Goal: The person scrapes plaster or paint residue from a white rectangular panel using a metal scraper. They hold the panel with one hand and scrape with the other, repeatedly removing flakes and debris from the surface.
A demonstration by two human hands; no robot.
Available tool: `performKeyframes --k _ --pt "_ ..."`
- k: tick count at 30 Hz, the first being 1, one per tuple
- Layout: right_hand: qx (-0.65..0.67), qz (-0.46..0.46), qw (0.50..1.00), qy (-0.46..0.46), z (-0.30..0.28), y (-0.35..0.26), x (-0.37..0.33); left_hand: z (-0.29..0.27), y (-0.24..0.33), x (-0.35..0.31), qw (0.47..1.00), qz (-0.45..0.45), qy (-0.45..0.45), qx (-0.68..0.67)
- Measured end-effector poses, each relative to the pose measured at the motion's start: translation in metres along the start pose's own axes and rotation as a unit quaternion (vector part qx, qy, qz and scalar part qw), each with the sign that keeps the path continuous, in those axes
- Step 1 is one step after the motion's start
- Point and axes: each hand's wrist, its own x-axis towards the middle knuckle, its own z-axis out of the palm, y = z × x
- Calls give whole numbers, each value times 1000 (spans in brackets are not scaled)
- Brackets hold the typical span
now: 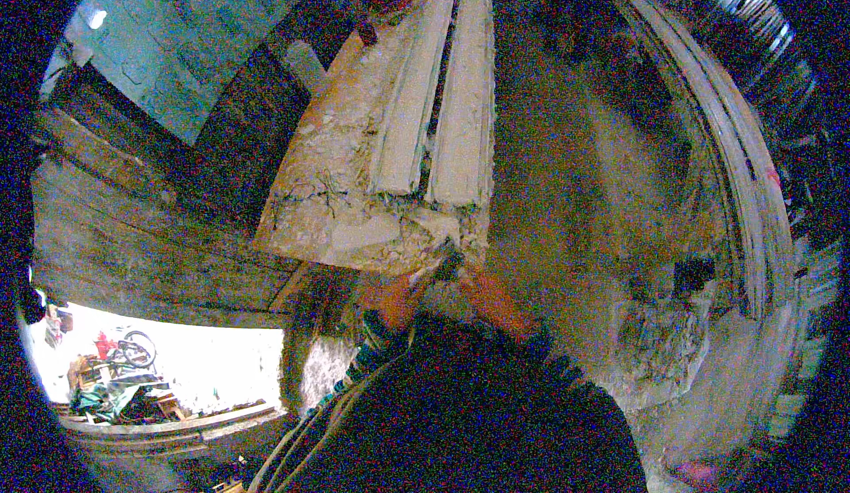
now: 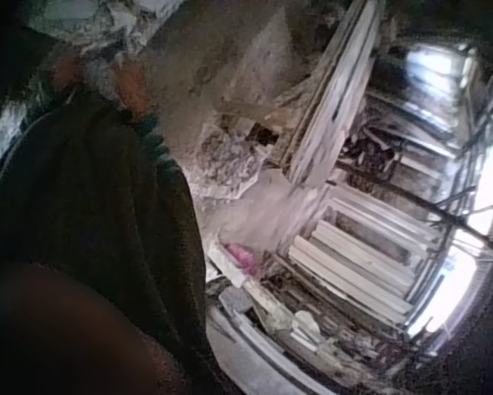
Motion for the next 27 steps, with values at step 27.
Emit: performKeyframes --k 27 --pt "225 -32 974 -1 -7 -13 -19 5 -3 -3 990 119 67 -28"
